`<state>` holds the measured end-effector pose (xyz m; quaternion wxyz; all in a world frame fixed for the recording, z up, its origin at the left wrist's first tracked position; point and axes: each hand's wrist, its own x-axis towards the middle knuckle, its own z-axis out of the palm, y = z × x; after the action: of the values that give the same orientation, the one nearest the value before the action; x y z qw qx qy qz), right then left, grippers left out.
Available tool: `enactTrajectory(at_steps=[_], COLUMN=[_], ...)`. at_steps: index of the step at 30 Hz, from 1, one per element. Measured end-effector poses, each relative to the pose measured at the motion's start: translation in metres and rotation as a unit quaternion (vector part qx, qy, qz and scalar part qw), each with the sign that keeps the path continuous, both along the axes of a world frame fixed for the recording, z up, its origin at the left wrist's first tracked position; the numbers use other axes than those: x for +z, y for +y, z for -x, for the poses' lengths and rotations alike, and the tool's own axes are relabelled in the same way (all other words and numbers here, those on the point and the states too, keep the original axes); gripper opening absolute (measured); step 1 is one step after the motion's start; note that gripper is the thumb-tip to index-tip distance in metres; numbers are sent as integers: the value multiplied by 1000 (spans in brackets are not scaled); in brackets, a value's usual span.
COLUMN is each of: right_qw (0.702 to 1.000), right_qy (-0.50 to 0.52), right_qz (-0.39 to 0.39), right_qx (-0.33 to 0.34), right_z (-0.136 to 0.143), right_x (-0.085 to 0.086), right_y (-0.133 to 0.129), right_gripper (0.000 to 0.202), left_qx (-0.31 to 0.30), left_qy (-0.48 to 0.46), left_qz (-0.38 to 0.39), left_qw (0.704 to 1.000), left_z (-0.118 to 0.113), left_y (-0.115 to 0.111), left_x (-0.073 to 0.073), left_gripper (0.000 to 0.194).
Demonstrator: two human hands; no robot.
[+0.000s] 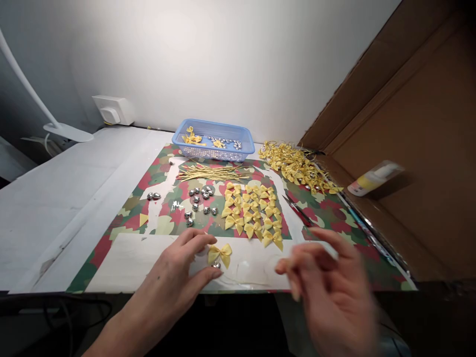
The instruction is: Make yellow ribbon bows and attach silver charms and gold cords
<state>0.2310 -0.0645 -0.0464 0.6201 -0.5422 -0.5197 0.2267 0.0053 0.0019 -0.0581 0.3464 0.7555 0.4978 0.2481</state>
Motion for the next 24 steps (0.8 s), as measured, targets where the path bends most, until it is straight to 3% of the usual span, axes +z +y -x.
enactTrajectory(at_steps=[3, 5, 9, 13, 18, 24], right_qw=[993, 989, 990, 982, 981, 968], right_qy=[-50, -71, -52, -74, -116, -214], right_qz=[87, 105, 81, 73, -4, -22], right_qx=[62, 81, 102, 154, 158, 128], right_z=[17, 23, 24, 23, 28, 33], right_x=[-18, -26, -25, -21, -20, -21], right_y=[19, 24, 23, 22, 22, 15], right_gripper=[18, 16, 21, 12, 20, 29], left_qx=[-2, -14, -42, -61, -36, 4], left_qy=[10, 20, 7, -57, -149, -228], left_qz=[-15, -36, -55, -3, 72, 74], left_qw=[1000, 999, 998, 996, 986, 971], left_z=[1, -2, -8, -6, -3, -4], left_y=[6, 10, 12, 12, 9, 6], left_x=[-1, -4, -4, -1, -2, -8], left_gripper=[16, 17, 15, 15, 8, 9])
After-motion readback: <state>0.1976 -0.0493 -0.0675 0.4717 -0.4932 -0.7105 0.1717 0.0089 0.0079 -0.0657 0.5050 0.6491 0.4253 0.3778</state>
